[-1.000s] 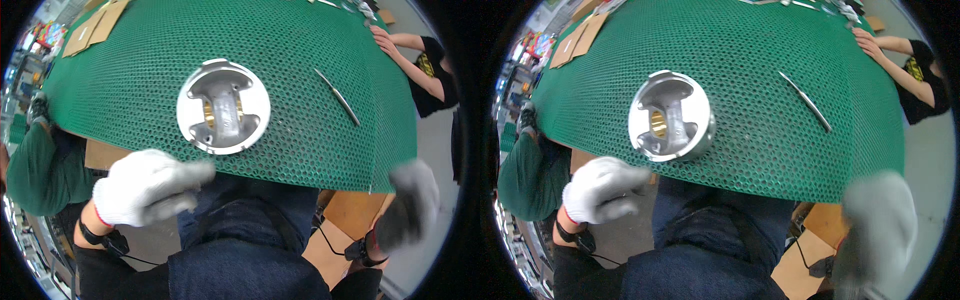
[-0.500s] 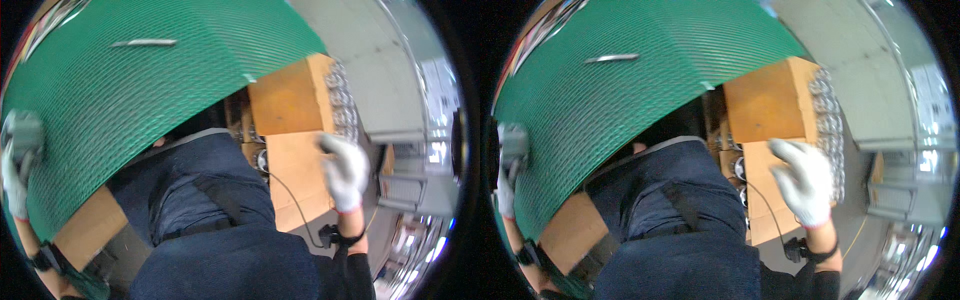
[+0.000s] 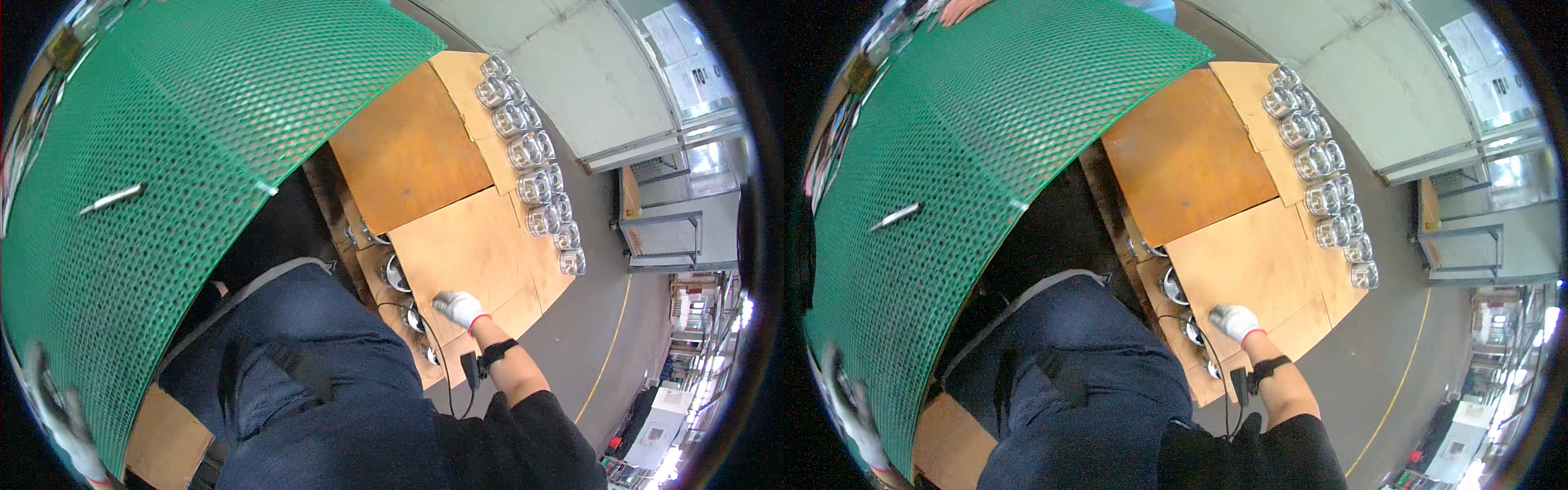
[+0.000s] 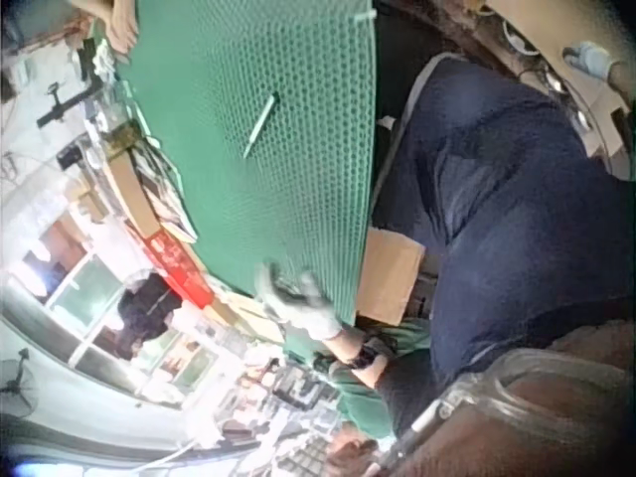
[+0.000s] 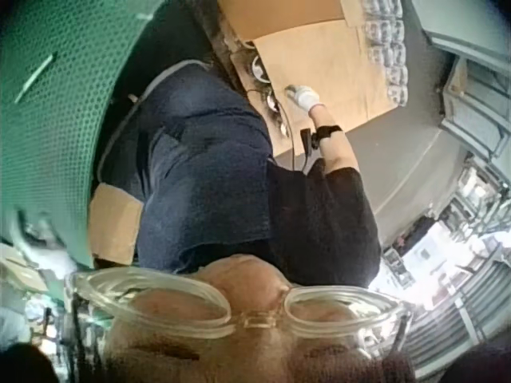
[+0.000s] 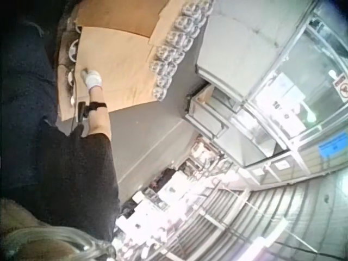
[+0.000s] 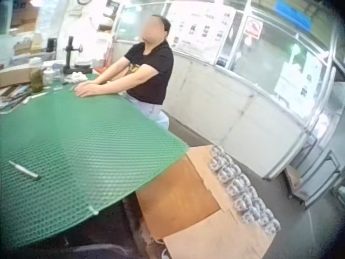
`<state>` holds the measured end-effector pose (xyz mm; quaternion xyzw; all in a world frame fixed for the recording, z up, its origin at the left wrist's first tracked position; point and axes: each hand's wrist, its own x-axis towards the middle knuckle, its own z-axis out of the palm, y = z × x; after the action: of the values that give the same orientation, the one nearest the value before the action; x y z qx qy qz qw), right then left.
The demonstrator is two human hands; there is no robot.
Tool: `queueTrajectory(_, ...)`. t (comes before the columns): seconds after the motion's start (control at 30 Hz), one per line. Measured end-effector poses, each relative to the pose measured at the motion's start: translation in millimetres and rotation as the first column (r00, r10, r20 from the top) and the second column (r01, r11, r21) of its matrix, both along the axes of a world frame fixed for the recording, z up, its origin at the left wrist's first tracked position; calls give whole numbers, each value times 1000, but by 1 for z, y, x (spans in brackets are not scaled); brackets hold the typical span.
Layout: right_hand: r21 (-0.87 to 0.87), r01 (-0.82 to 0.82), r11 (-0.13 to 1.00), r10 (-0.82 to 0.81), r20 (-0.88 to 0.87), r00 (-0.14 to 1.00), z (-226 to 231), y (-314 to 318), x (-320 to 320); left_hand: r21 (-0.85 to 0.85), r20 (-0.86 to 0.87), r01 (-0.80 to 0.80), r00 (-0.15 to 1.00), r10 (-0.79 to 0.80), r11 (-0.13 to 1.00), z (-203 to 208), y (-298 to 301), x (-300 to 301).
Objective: Assembling and inspecting metal engine pistons at a workshop workbench.
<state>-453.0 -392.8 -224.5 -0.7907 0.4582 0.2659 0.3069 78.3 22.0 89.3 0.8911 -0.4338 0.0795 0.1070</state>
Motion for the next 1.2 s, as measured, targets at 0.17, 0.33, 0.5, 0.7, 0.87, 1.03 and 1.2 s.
queueTrajectory(0.17, -223, 541, 811, -527, 126, 841, -7, -91, -48, -15, -984, 164, 174, -44, 986, -28, -65, -58)
queueTrajectory(0.33, -585, 583, 564, -604, 188, 774, -18, -177, -107, 76, -970, -751, -209, -127, 656, -77, 29, -88)
queueTrajectory(0.5, -735, 520, 435, -659, 134, 740, -10, -252, -141, -116, -954, -992, 95, -285, 57, -114, 6, -94)
queueTrajectory(0.7, -553, 572, 606, -668, 37, 743, -36, -334, -168, -78, -947, -997, 71, -313, 11, -110, 41, -73)
queueTrajectory(0.87, -178, 710, 682, -573, 473, 669, -71, -368, -235, 25, -978, -997, -9, -206, -73, -120, 10, -85)
queueTrajectory(1.03, -45, 685, 727, -532, 594, 604, -39, -321, -112, -75, -889, -974, 162, -429, -213, -111, -30, -106)
queueTrajectory(1.2, 170, 660, 732, -625, 554, 550, 15, -236, -28, -100, -884, -927, 249, -395, -360, -107, -79, -112)
